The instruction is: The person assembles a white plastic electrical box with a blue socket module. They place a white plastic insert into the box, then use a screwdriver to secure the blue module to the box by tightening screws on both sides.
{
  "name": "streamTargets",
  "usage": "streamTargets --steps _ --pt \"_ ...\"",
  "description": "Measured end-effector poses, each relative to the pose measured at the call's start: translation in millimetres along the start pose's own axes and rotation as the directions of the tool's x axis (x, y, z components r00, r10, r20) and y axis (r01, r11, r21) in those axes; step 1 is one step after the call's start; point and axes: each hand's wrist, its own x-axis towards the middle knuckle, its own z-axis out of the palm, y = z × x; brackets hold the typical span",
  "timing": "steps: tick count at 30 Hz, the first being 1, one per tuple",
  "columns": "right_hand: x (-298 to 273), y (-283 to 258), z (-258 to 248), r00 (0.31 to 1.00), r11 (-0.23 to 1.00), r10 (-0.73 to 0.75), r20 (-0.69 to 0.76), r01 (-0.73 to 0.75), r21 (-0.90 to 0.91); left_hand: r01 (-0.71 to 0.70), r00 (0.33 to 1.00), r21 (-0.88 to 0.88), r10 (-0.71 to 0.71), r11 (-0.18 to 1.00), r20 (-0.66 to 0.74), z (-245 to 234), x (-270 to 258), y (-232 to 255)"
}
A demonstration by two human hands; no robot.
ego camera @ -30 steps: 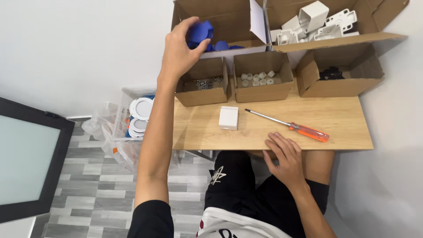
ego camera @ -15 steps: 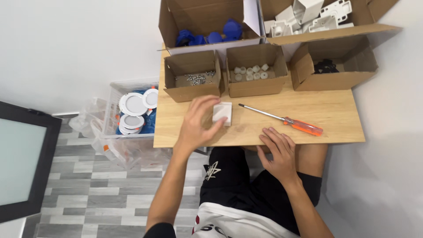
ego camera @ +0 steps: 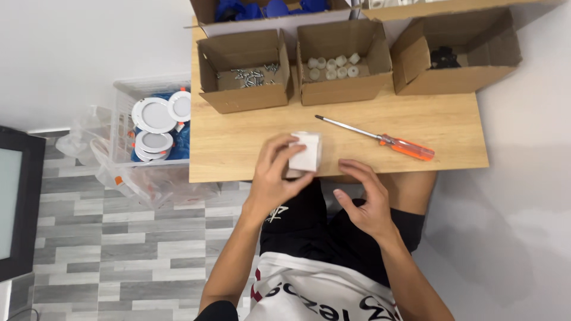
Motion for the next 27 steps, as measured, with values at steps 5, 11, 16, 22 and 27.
streamTargets --steps 5,11,16,22,27 --pt "-19 18 10 0.987 0.938 0.113 0.116 -0.144 0.314 -0.081 0.997 -0.141 0.077 0.987 -0.031 17 -32 28" --pt "-19 8 -1 0.996 0.939 0.056 0.07 -0.076 0.336 0.087 0.993 -0.359 -0.108 0.929 -0.039 14 -55 45" --pt "-25 -2 -2 0.997 0.924 -0.04 0.069 0.011 0.382 0.514 0.858 -0.605 -0.378 0.608 0.349 18 -93 33" --pt "-38 2 -1 0.983 0.928 -0.126 0.137 0.068 0.367 0.591 0.803 -0.65 -0.418 0.477 0.424 27 -116 27" --pt "-47 5 1 0.958 0.842 0.01 0.288 -0.163 0.515 0.513 0.859 -0.604 -0.358 0.61 0.366 14 -103 35"
